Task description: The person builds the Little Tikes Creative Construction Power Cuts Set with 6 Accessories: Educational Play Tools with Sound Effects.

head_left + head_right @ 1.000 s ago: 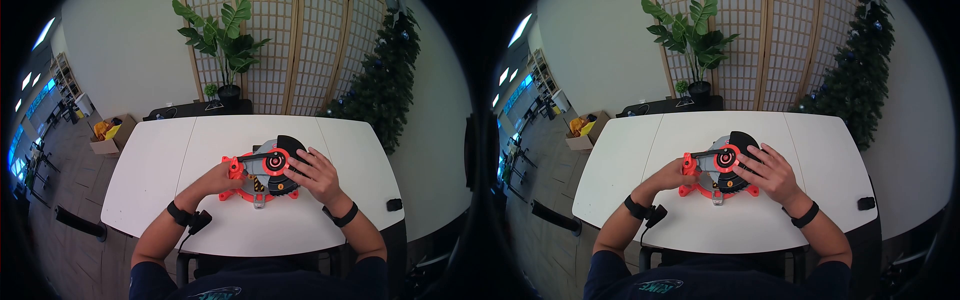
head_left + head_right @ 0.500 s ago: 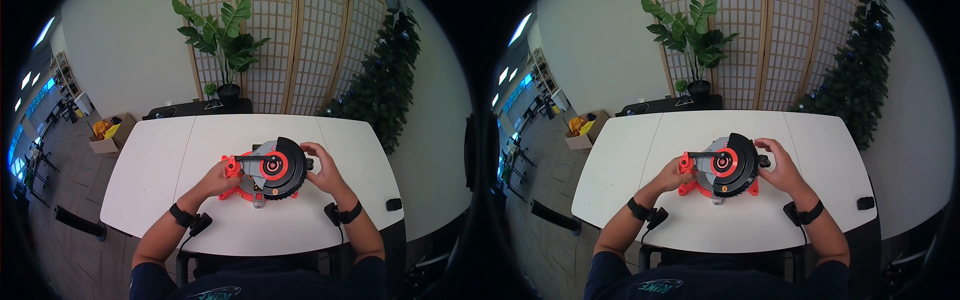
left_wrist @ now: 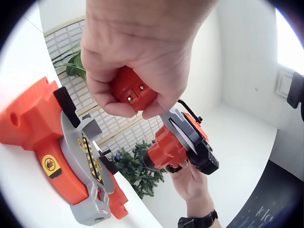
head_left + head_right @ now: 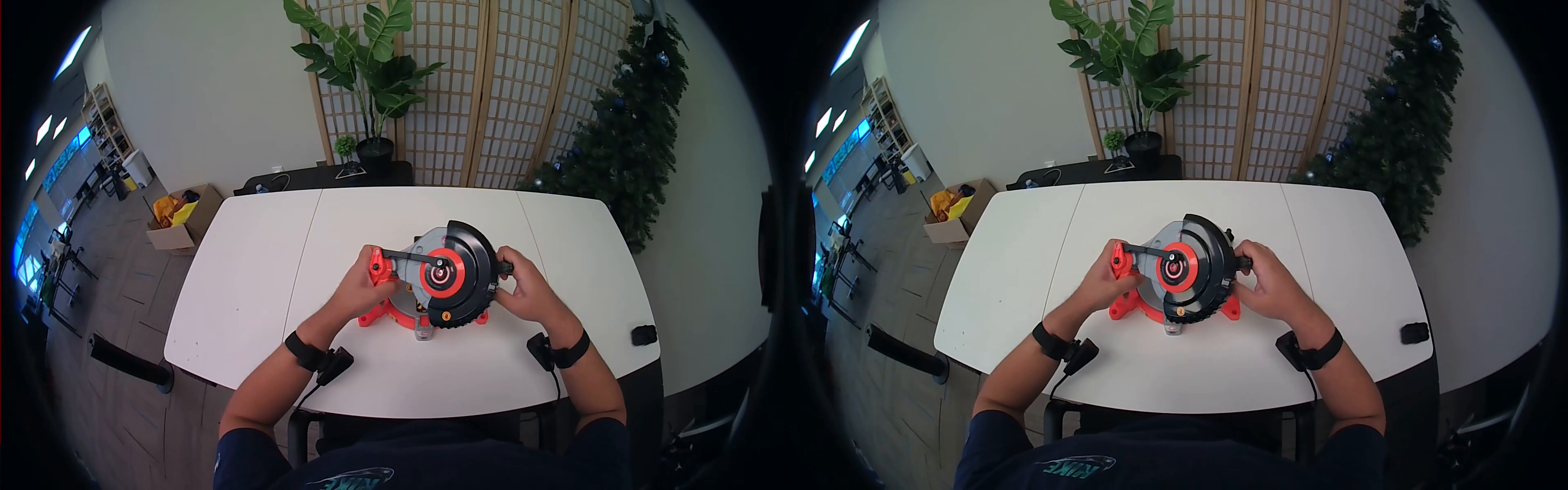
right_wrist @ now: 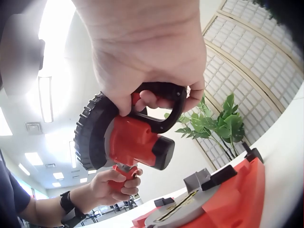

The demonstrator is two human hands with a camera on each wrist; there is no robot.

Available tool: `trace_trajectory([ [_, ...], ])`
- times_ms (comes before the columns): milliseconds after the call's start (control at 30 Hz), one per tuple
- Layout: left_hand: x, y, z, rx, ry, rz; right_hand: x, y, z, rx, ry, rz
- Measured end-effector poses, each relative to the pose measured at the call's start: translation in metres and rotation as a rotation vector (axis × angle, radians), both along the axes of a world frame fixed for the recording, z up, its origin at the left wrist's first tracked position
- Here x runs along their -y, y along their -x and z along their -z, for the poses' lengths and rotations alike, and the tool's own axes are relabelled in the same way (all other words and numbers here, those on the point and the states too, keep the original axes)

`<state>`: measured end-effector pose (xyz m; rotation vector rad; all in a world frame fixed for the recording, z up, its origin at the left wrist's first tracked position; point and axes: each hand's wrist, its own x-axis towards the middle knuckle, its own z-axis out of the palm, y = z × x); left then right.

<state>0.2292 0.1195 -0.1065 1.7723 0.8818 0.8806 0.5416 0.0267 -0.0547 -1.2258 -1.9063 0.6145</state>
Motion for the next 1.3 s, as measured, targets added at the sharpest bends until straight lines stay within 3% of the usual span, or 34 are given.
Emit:
trace_trajectory([
  [67,0.0,-0.002,0.0,0.013,-0.105,-0.014,0.004,0.003,-0.01,0.078,-0.044,-0.007],
  [233,0.008,-0.008,-0.022,0.052,0.18,-0.121,0.018,0.014,-0.039,0.268,-0.106,-0.069],
  [333,0.005,-0.01,-0.021,0.077,0.234,-0.158,0.021,0.016,-0.035,0.299,-0.143,-0.109],
  [567,0.004,-0.013,-0.018,0.074,0.286,-0.111,0.01,0.022,-0.025,0.157,-0.232,-0.021],
  [633,0.004,-0.016,-0.017,0.065,0.33,-0.094,0.009,0.024,-0.02,0.153,-0.401,0.053],
  [933,0.006,-0.02,-0.022,-0.01,0.27,0.024,0.012,0.033,-0.049,0.223,-0.498,0.155],
  [1300,-0.001,-0.019,-0.008,-0.11,0.124,-0.006,-0.002,0.033,-0.056,0.234,-0.54,0.152],
])
